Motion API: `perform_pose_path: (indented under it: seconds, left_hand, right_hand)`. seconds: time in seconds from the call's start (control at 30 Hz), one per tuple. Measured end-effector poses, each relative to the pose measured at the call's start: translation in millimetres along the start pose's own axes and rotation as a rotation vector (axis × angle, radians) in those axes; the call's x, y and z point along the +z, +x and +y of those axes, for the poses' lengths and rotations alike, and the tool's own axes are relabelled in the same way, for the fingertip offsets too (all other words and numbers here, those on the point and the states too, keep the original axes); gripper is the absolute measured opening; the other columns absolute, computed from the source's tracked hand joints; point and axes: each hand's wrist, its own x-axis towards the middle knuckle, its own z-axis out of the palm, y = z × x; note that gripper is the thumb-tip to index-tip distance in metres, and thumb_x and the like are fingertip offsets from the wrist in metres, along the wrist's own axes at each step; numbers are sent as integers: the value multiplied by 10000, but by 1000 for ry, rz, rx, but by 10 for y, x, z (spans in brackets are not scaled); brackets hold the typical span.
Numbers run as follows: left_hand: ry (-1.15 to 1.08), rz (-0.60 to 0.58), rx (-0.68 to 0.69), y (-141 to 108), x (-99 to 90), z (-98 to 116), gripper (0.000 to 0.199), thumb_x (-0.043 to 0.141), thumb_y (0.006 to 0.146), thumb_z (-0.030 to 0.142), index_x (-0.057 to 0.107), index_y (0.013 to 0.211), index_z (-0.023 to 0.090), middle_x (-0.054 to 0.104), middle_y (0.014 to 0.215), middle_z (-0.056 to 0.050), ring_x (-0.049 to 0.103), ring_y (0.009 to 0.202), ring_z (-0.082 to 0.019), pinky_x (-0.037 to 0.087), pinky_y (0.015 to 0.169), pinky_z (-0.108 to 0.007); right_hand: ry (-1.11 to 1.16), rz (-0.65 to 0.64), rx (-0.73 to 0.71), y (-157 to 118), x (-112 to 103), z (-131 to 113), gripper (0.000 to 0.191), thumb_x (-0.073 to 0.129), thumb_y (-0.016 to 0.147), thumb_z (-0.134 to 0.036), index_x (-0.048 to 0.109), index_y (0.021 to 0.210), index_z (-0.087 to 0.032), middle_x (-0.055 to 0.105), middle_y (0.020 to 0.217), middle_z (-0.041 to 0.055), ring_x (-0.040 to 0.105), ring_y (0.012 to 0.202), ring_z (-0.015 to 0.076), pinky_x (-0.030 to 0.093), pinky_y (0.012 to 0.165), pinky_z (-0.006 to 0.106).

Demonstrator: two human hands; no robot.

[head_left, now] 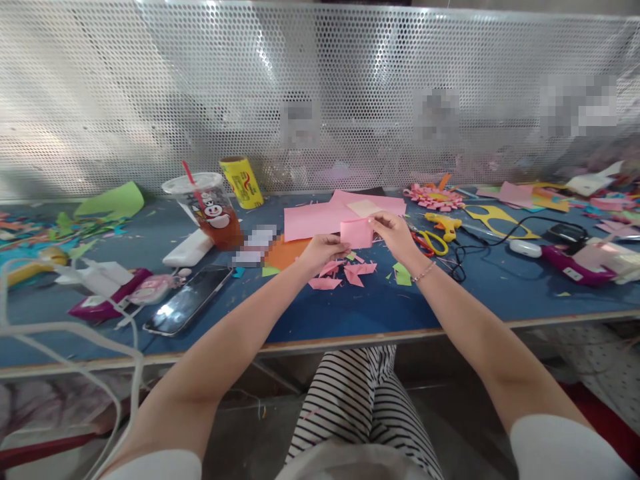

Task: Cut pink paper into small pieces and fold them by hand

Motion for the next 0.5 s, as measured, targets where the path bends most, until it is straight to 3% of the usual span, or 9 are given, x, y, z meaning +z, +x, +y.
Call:
perform_pose_path:
  seconds: [0.2,0.4,0.5]
  left_hand:
    - [105,-52,13,-3,2,-7,303,717,596,341,567,721,109,558,593,8,592,550,-96,502,605,-246]
    - [294,71,256,-18,9,34,367,577,701,474,470,594,140,410,524,45,477,483,-59,453,491,-197]
    - [280,95,287,-26,15,45,379,569,702,474,440,563,146,381,508,48,443,464,-54,426,458,-183]
  right_hand:
    - [-134,44,-36,-6,-9,0,195,588,712,-369,614,707,-176,564,643,-7,507,605,111,415,590,249]
    - [-94,-39,3,-35,32,-4,202,598,707,-363,613,698,-161,558,635,1,508,600,115,426,591,258]
    - [-72,-53,32,-42,53,2,214,610,700,-372,613,706,-158,561,652,6,514,610,116,432,597,264]
